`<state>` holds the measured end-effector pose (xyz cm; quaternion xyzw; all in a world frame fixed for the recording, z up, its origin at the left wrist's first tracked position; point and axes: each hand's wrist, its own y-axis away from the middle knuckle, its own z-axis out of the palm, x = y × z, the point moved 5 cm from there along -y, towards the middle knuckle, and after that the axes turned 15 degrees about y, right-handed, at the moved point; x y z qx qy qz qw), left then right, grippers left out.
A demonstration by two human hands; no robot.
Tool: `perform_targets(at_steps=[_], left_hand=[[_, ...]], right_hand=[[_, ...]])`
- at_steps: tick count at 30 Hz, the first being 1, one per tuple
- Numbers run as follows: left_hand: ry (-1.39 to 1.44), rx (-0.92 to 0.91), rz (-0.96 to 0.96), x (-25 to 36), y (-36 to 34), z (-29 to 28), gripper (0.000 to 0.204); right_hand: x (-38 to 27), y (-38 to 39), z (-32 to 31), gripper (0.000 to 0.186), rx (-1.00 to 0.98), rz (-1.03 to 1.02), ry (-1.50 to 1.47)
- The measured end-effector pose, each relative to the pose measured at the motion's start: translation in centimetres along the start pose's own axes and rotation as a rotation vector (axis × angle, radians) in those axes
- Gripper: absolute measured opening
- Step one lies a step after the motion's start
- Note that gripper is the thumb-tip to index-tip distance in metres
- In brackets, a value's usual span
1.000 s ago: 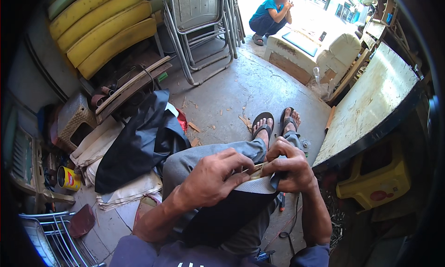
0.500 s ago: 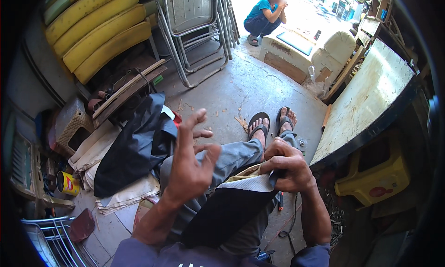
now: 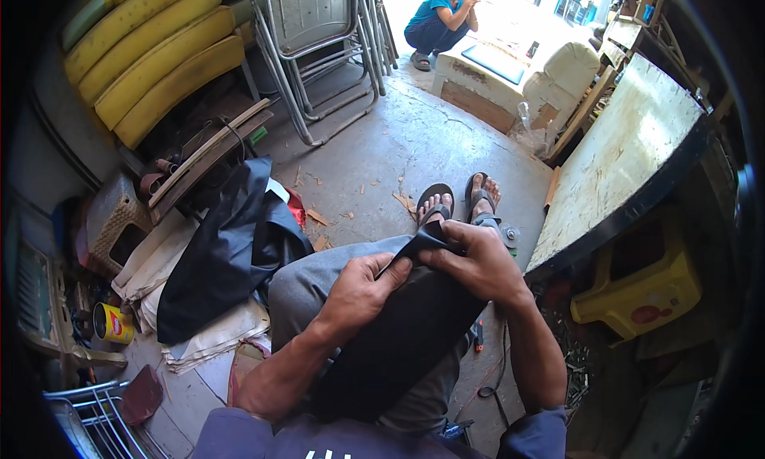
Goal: The person wraps a curved furniture component with black fabric, using a pneumatic staple gun to secure the material to the wooden underside after adjusting the fit by hand.
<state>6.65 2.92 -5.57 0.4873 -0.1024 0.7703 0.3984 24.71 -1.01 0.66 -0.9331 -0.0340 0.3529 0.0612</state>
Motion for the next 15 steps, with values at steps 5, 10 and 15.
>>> perform_targets(at_steps=[5,10,15], left_hand=[[0.114,-0.013,-0.028,-0.6,-0.4,0.3,0.032],[0.091,-0.052,0.038,1.0,0.4,0.6,0.032],[-0.652,0.051,0.654,3.2,2.7,2.0,0.027]], right_hand=[[1.2,-0.9,0.7,0.038,-0.120,0.137,-0.105],[1.0,0.0,0.4,0.035,-0.331,0.096,-0.465],[-0.4,-0.2,-0.3,0.020,-0.130,-0.233,0.015]])
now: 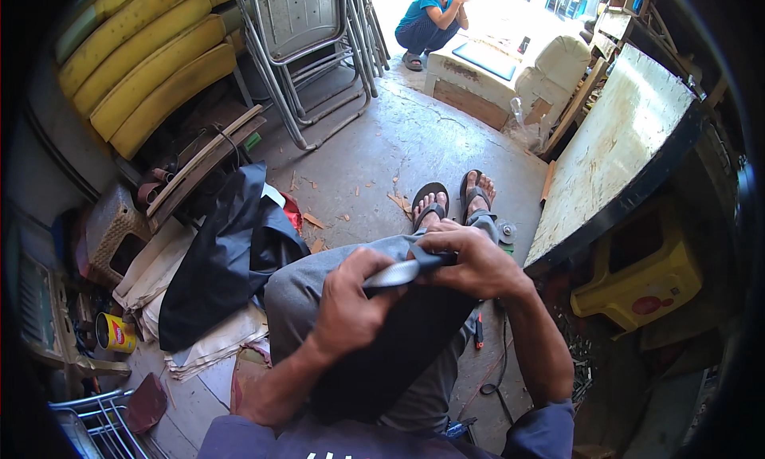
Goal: The person wraps a curved furniture component with black fabric, using a pneumatic staple gun to secure the material to the wooden underside after adjusting the fit by hand.
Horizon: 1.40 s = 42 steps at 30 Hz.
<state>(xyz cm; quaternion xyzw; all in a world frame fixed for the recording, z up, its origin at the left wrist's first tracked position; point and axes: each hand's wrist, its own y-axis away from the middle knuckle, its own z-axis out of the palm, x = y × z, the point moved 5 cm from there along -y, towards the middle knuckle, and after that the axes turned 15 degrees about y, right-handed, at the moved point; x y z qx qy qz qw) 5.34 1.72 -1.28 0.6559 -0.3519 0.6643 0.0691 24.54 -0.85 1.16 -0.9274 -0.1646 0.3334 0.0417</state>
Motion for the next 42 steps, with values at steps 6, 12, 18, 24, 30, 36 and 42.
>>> perform_targets(at_steps=[6,12,18,24,30,36,42], left_hand=[[-0.674,0.081,0.578,2.7,5.7,3.3,0.034],[-0.723,0.021,0.556,1.6,6.8,3.9,0.035],[-0.766,-0.002,0.518,0.4,6.6,4.0,0.036],[-0.840,-0.058,0.524,0.2,6.5,4.1,0.039],[-0.809,-0.105,0.510,0.2,6.3,4.6,0.040],[-0.793,-0.071,0.528,0.2,6.3,4.7,0.039],[-0.767,-0.086,0.516,0.2,6.2,4.8,0.040]], right_hand=[[-1.0,1.0,-0.1,0.029,0.018,-0.267,-0.022],[-0.4,1.6,-0.5,0.024,-0.056,-0.286,-0.060],[0.3,1.0,-1.3,0.024,0.055,-0.237,-0.396],[-1.8,1.1,0.2,0.019,0.115,-0.203,0.251],[-3.1,0.4,0.0,0.014,-0.081,-0.317,0.520],[-2.4,-0.4,-1.5,0.012,0.054,-0.132,0.430],[-4.1,0.2,-1.4,0.026,0.208,-0.109,0.536]])
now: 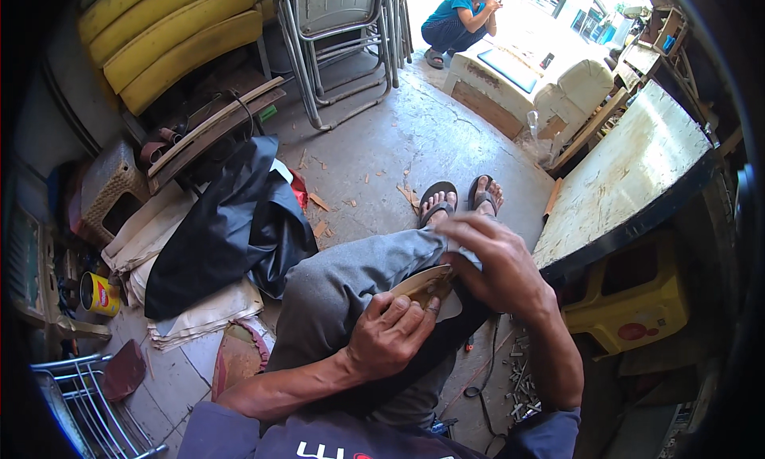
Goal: The person wraps a curved furniture component with black fabric, using a pneumatic staple gun to secure the material to the wooden underside after adjusting the fit by hand.
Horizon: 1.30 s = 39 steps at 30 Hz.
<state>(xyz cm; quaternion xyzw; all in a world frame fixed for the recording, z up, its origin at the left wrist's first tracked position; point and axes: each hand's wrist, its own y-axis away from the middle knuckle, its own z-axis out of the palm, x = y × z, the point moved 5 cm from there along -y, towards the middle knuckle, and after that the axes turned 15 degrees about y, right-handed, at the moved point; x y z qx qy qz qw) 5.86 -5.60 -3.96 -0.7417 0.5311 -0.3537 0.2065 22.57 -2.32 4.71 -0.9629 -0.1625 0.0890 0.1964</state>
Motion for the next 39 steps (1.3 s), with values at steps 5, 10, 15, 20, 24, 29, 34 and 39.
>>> perform_targets(at_steps=[5,10,15,20,24,29,34,39], left_hand=[[-0.005,-0.036,0.007,0.1,-0.1,0.1,0.042],[-0.002,-0.048,0.044,0.2,0.0,0.2,0.044],[0.022,-0.026,0.054,0.1,0.0,0.3,0.038],[0.040,-0.025,0.046,0.0,0.2,0.4,0.037],[0.005,-0.007,0.058,0.1,0.3,0.3,0.038],[0.022,-0.028,0.034,0.1,0.2,0.3,0.041],[0.014,-0.054,0.044,0.1,0.1,0.5,0.040],[0.025,-0.027,0.063,0.3,0.2,0.6,0.036]], right_hand=[[-0.3,0.4,0.5,0.015,-0.269,-0.136,0.003],[-0.5,0.7,0.6,0.014,-0.335,-0.183,0.028],[-1.3,0.9,0.4,0.011,-0.326,-0.190,0.095],[-1.6,0.9,0.6,0.010,-0.318,-0.171,0.154],[0.6,0.3,0.4,0.007,-0.139,0.126,-0.030],[2.1,0.7,-0.9,0.015,0.105,0.375,0.189],[-1.3,1.2,0.2,0.018,-0.305,-0.039,0.192],[-1.8,1.3,1.3,0.016,-0.339,-0.009,0.302]])
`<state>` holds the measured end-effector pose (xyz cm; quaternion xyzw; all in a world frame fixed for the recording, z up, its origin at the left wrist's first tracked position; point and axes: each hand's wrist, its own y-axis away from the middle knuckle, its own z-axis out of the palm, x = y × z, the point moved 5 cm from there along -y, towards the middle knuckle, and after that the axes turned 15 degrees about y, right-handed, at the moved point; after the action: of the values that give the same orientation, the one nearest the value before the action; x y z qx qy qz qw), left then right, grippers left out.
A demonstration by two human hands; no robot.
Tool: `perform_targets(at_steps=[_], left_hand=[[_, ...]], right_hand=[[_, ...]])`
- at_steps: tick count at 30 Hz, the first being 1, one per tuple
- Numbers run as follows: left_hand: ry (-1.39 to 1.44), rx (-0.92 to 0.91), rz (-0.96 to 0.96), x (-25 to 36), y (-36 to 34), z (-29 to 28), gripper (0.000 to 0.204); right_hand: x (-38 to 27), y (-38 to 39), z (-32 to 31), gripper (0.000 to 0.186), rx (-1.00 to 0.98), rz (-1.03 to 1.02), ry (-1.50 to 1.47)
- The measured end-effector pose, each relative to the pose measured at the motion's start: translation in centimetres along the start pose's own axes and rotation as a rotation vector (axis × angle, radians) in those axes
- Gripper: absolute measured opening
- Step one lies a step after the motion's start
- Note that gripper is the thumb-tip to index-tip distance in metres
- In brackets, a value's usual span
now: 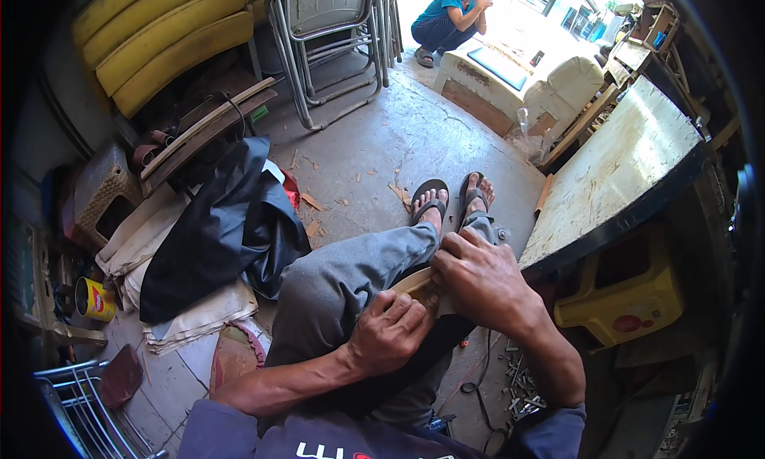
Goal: The person wraps a curved furniture component with black fabric, using a pneumatic staple gun to secure the material to the wooden underside after adjusting the fit by hand.
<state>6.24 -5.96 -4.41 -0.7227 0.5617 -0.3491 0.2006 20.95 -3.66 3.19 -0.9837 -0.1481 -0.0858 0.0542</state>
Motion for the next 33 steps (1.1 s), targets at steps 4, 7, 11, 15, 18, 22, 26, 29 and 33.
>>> perform_targets(at_steps=[4,7,11,15,18,22,26,29,33], left_hand=[[-0.012,-0.004,-0.012,0.1,0.0,-0.1,0.040],[-0.016,0.006,-0.016,0.1,-0.1,-0.4,0.040],[0.026,-0.029,-0.010,0.0,-0.1,0.0,0.039],[0.042,-0.036,-0.030,-0.3,0.7,0.6,0.025],[0.012,-0.044,-0.062,-1.1,0.7,0.5,0.034],[0.169,0.060,-0.207,-1.8,-1.5,0.2,0.028],[0.205,0.136,-0.211,-1.0,-5.7,-0.8,0.032],[0.365,-0.005,-0.329,-0.6,-9.3,1.2,0.043],[0.327,-0.035,-0.407,0.7,-10.4,2.3,0.047]], right_hand=[[2.6,-0.7,-0.2,0.016,0.072,0.269,-0.269],[1.9,-0.6,-1.7,0.013,0.152,0.077,-0.285],[1.1,0.1,-1.0,0.018,-0.034,-0.125,-0.196],[2.2,-0.2,1.2,0.010,-0.044,-0.140,-0.218],[3.3,-1.3,3.0,0.011,-0.093,-0.117,-0.262],[6.2,2.1,1.5,0.015,0.507,0.533,-0.523],[5.9,18.0,2.9,0.027,1.258,0.916,-0.488],[2.5,34.0,9.2,0.033,1.113,1.364,-0.524],[-7.6,55.5,14.4,0.029,0.823,2.143,-0.497]])
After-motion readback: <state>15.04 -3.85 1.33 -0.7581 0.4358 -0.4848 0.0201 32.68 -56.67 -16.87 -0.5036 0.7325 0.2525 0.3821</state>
